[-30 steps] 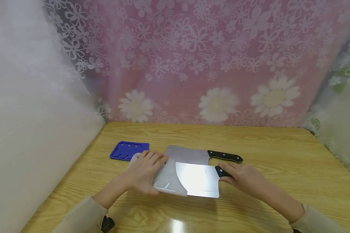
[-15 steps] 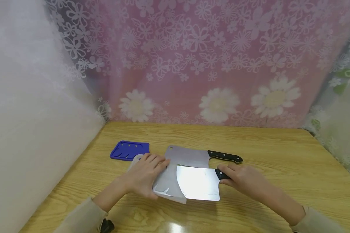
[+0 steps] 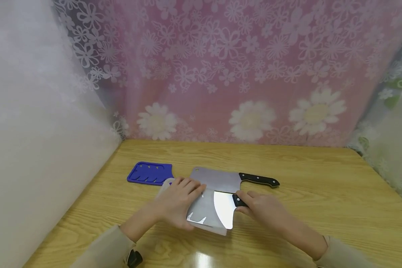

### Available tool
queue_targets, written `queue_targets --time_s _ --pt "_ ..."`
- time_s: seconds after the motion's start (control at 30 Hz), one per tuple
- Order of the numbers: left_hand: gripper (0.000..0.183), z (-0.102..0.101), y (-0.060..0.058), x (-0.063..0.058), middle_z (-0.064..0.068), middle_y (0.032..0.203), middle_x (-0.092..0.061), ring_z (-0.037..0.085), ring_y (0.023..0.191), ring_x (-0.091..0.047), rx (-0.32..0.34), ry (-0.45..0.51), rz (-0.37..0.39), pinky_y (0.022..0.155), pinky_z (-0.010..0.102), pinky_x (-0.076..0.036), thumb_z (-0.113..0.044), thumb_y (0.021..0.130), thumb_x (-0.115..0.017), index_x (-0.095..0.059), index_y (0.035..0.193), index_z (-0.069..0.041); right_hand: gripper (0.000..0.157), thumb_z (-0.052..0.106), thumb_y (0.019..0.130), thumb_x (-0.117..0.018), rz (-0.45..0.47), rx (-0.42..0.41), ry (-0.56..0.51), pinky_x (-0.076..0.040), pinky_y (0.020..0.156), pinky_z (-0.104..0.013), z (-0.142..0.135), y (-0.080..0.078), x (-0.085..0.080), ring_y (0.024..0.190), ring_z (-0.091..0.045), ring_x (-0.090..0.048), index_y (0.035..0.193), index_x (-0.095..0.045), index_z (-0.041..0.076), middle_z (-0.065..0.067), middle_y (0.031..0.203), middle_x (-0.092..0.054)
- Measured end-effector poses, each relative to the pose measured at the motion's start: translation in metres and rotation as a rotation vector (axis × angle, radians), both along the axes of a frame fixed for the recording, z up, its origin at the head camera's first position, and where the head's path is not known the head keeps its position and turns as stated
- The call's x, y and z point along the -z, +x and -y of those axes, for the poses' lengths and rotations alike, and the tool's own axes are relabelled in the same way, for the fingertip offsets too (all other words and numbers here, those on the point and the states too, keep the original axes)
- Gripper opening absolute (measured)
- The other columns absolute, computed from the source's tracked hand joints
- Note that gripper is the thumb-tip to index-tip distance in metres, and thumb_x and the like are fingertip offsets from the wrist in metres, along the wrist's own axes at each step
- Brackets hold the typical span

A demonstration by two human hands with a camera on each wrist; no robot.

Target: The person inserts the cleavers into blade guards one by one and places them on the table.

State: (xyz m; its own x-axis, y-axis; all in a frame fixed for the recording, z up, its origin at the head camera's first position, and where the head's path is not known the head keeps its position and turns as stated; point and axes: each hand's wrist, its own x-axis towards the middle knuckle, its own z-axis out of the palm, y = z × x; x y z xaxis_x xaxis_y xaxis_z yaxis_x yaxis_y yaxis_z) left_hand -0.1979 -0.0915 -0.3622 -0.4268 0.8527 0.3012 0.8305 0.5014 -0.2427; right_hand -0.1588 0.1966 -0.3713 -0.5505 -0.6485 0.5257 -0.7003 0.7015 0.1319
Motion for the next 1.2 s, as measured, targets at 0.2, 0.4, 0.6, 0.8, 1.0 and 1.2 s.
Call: queue_targets --time_s 0.2,0.4,0.6,0.8,1.0,1.2 --pt "0.103 -0.008 -0.001 0.003 0.003 0.118 -0.050 0.019 0.108 -0.044 -0.039 -0.020 0.008 0.087 0.038 -0.036 -0.069 0.053 -0.066 -0.047 0.132 -0.006 0.039 0.033 0.077 -0.070 0.043 0.049 -0.018 -0.046 0.046 -0.028 0.014 -0.001 0.002 0.051 -0.017 -0.058 0.104 -0.062 0.007 -0.003 0.075 -0.063" --pt "0.105 -0.015 -0.002 0.004 0.004 0.120 -0.049 0.020 0.109 -0.043 -0.084 -0.042 0.006 0.089 0.039 -0.036 -0.074 0.057 -0.063 -0.043 0.135 -0.006 0.035 0.031 0.079 -0.070 0.121 0.069 -0.019 -0.038 0.041 -0.022 0.015 -0.008 0.003 0.046 -0.010 -0.049 0.103 -0.062 0.007 -0.002 0.072 -0.060" --pt "0.108 -0.014 0.001 0.006 0.004 0.122 -0.048 0.020 0.112 -0.042 -0.094 -0.034 0.053 0.092 0.041 -0.035 -0.078 0.059 -0.059 -0.040 0.137 -0.006 0.034 0.031 0.079 -0.070 0.165 0.045 -0.026 -0.038 0.045 -0.022 0.010 -0.012 0.003 0.051 -0.010 -0.051 0.103 -0.062 0.008 -0.002 0.076 -0.062" --pt "0.109 -0.001 -0.001 0.002 0.004 0.122 -0.049 0.021 0.111 -0.045 -0.085 0.006 0.033 0.092 0.042 -0.035 -0.083 0.057 -0.056 -0.042 0.135 -0.008 0.035 0.028 0.075 -0.073 0.129 -0.032 -0.091 -0.043 0.048 -0.022 0.004 -0.020 0.006 0.058 -0.009 -0.057 0.100 -0.063 0.006 -0.001 0.075 -0.064" --pt "0.108 0.012 -0.005 -0.004 0.006 0.122 -0.050 0.023 0.110 -0.046 -0.092 -0.004 -0.018 0.090 0.041 -0.035 -0.083 0.058 -0.054 -0.045 0.133 -0.006 0.030 0.027 0.079 -0.072 0.229 -0.018 -0.099 -0.041 0.049 -0.021 0.005 -0.026 -0.001 0.061 -0.006 -0.054 0.101 -0.064 0.008 0.003 0.078 -0.060" --pt "0.107 0.028 -0.007 -0.002 0.007 0.123 -0.049 0.022 0.109 -0.045 -0.106 -0.026 0.029 0.087 0.041 -0.036 -0.081 0.059 -0.056 -0.044 0.133 -0.005 0.027 0.026 0.082 -0.070 0.396 0.037 -0.099 -0.042 0.054 -0.023 0.004 -0.025 -0.006 0.066 -0.004 -0.049 0.101 -0.064 0.009 0.003 0.086 -0.061"
